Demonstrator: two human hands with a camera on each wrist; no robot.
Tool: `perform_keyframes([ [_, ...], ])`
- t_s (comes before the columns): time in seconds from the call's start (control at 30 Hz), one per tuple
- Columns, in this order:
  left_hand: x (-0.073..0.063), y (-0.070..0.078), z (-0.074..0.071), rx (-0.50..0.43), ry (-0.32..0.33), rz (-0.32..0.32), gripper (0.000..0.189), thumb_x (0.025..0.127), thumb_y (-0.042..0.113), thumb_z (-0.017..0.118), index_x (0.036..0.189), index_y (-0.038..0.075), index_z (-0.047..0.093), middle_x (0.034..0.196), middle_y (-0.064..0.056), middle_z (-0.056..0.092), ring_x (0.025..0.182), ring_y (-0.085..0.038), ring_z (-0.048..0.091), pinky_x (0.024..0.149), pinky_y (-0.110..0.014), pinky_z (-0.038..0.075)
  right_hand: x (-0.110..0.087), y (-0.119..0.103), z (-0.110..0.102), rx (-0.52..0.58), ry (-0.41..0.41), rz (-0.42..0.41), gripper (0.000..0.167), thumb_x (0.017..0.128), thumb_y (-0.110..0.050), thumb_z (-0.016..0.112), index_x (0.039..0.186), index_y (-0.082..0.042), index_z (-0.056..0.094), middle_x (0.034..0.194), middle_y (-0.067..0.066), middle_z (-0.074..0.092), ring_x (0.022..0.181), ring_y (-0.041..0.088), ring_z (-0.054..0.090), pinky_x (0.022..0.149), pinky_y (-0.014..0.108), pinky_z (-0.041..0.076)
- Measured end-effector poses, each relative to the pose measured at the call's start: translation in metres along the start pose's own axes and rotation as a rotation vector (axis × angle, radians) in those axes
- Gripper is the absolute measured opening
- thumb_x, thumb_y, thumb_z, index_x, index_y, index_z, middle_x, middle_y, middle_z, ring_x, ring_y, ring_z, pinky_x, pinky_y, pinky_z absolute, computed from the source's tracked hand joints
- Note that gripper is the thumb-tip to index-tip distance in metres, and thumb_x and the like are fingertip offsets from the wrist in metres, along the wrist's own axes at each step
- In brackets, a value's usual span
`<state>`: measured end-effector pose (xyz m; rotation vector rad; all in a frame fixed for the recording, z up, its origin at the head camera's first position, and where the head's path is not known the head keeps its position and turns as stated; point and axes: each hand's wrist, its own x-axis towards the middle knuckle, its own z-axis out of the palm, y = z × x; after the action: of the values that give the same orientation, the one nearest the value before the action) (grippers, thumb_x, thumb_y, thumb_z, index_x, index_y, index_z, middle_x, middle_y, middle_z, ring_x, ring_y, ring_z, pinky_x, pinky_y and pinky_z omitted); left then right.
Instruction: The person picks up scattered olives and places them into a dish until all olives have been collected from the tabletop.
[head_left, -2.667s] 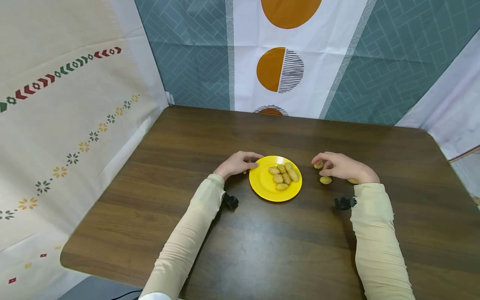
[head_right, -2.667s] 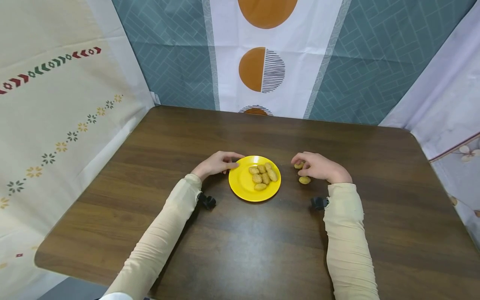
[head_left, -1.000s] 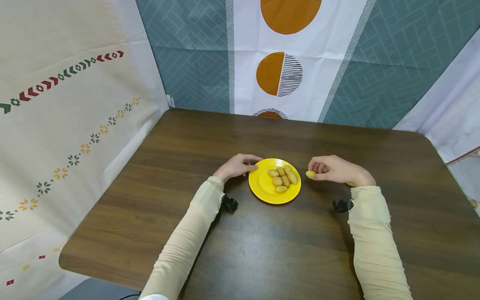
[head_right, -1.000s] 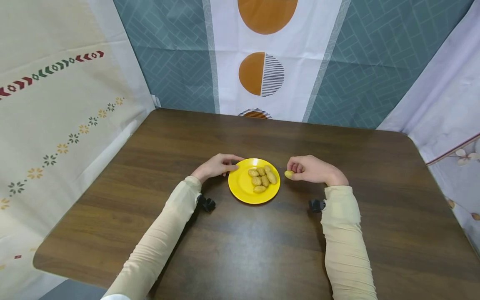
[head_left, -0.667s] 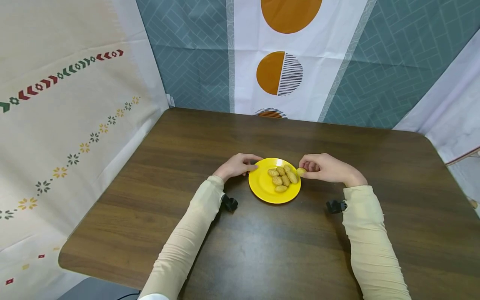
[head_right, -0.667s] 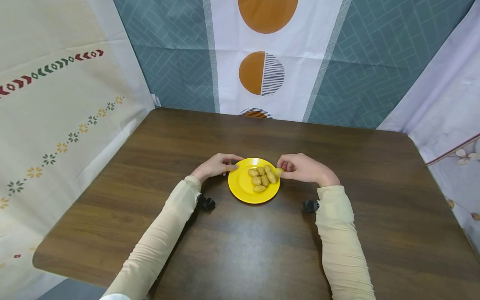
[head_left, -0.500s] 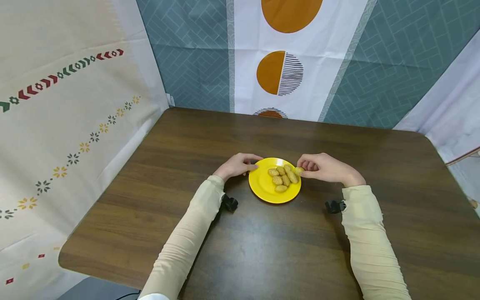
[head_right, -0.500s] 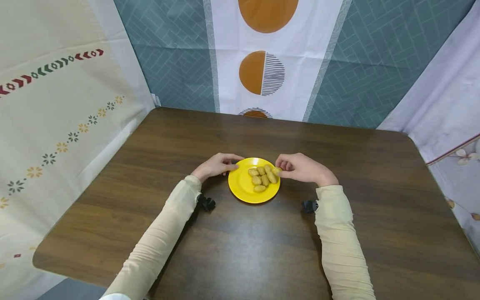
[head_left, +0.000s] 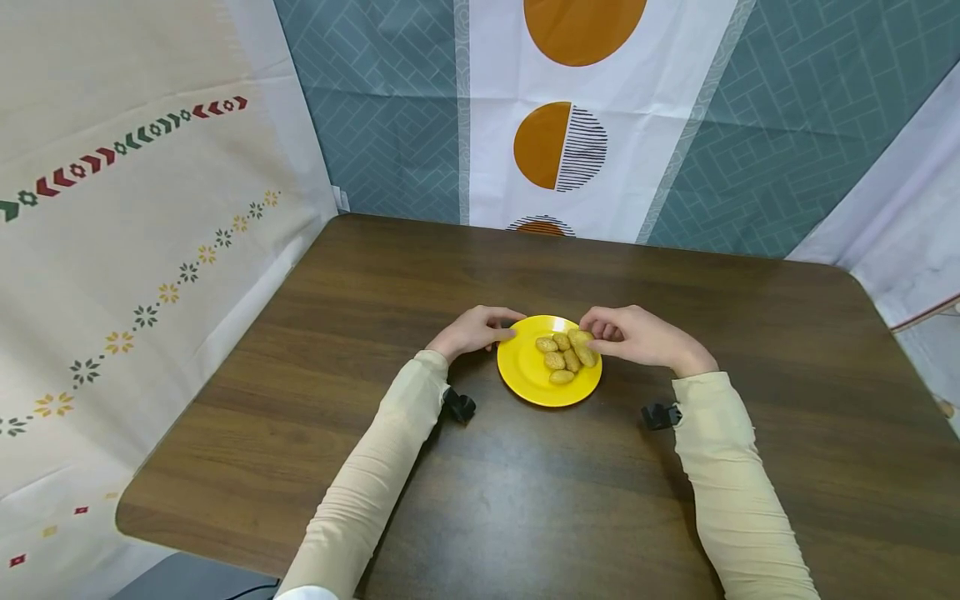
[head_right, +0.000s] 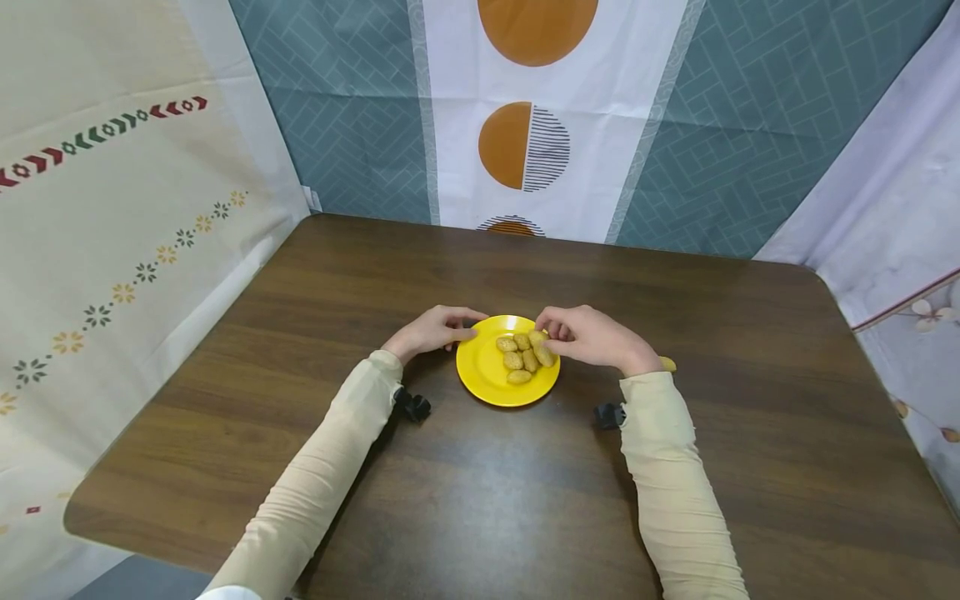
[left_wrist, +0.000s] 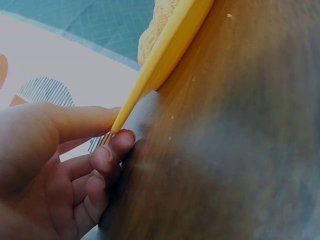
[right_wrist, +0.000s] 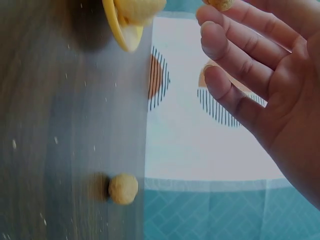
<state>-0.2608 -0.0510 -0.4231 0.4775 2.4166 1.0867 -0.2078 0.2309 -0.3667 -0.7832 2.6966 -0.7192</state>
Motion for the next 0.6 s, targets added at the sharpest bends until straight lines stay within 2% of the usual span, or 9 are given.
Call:
perform_keyframes([
  [0.3, 0.001, 0.0, 0.001, 0.004, 0.005, -0.014, 0.038, 0.096, 0.03, 0.06, 0.133, 0.029, 0.059, 0.079, -0.003, 0.051, 0.061, -0.016, 0.047, 0.057, -0.023, 0.04, 0.009, -0.01, 0.012, -0.028, -0.061, -0.037, 0.025, 0.09, -0.016, 0.068, 0.114, -0.014, 0.06, 0.089, 0.001, 0.063, 0.084, 0.016, 0.056, 0.078, 0.03, 0.052],
  [0.6, -0.001, 0.0, 0.001, 0.016, 0.009, 0.0, 0.038, 0.096, 0.03, 0.06, 0.134, 0.028, 0.059, 0.078, -0.003, 0.05, 0.061, -0.017, 0.047, 0.058, -0.023, 0.04, 0.016, -0.019, 0.021, -0.063, -0.07, -0.07, 0.027, 0.09, -0.018, 0.069, 0.115, -0.012, 0.06, 0.085, -0.002, 0.06, 0.079, 0.014, 0.054, 0.075, 0.028, 0.049],
])
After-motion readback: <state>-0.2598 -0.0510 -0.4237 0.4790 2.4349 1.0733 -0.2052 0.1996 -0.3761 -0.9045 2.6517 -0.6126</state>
